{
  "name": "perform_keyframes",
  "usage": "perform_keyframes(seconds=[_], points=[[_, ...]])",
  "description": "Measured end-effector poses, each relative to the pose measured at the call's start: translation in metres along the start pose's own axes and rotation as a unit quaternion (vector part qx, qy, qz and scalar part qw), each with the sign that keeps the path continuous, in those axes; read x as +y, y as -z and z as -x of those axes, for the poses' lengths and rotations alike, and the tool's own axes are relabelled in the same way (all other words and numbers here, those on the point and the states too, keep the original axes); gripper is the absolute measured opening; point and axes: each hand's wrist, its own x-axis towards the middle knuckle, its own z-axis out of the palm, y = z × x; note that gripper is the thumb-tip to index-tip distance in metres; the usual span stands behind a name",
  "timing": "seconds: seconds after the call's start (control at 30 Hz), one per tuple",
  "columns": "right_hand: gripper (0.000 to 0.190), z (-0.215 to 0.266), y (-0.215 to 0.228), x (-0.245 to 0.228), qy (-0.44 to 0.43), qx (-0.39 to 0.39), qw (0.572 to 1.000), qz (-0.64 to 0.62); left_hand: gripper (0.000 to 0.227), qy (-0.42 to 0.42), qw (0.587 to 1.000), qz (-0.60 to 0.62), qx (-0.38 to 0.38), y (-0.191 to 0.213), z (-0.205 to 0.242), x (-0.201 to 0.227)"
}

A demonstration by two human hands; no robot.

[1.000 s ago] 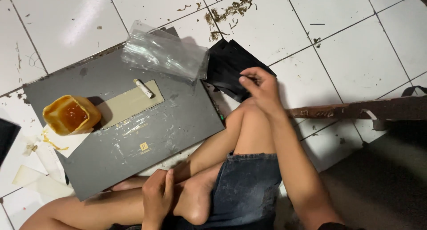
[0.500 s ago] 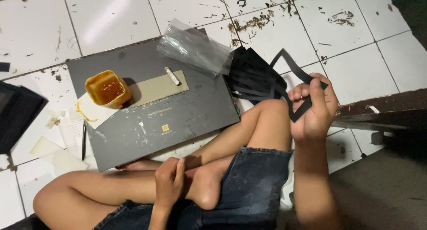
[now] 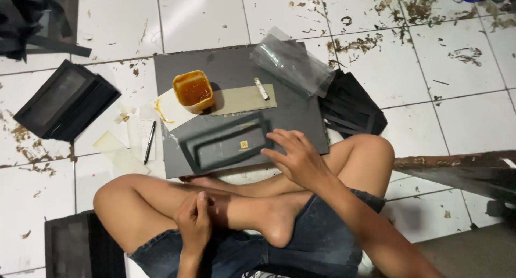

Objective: The person sits cross-legged on the floor and assembles rectangular frames by applying a brown adhesive to the edges of a black frame using a small white stick. They then place a clear plastic sheet over the adhesive and press it down to secure it. The person repeats this process with multiple frames, stacking the completed ones to the side.

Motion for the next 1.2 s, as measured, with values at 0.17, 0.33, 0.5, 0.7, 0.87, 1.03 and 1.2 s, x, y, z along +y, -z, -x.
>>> perform_keyframes(seconds=[0.17, 0.33, 0.5, 0.7, 0.87, 1.03, 1.2], points=[[0.046, 0.024, -0.024, 0.005, -0.079, -0.036, 0.995, -0.056, 0.010, -0.053, 0.992, -0.108, 0.028, 0.009, -0.015, 0.017], [0.047, 0.007, -0.033, -0.001, -0.115, -0.044, 0.990, -0.063, 0.045, -0.056, 0.947, -0.317, 0.004, 0.001, -0.028, 0.010], [0.059, -0.007, -0.049, 0.000, -0.059, -0.129, 0.990, 0.018, 0.049, 0.006, 0.898, -0.439, 0.034, -0.001, -0.025, -0.005], [0.060, 0.018, -0.046, 0.003, -0.088, -0.101, 0.988, 0.074, 0.035, -0.032, 0.967, -0.251, 0.011, -0.002, -0.028, 0.008], [0.050, 0.049, -0.052, 0.013, -0.122, -0.015, 0.986, 0.111, 0.026, -0.132, 0.977, -0.169, 0.008, -0.025, -0.068, 0.003], [0.046, 0.060, -0.053, 0.019, -0.153, 0.054, 0.980, 0.115, 0.035, -0.198, 0.958, -0.206, 0.006, -0.043, -0.111, -0.009], [0.029, 0.061, -0.053, 0.026, -0.161, 0.127, 0.972, 0.115, 0.040, -0.176, 0.964, -0.190, -0.054, -0.037, -0.119, -0.034]])
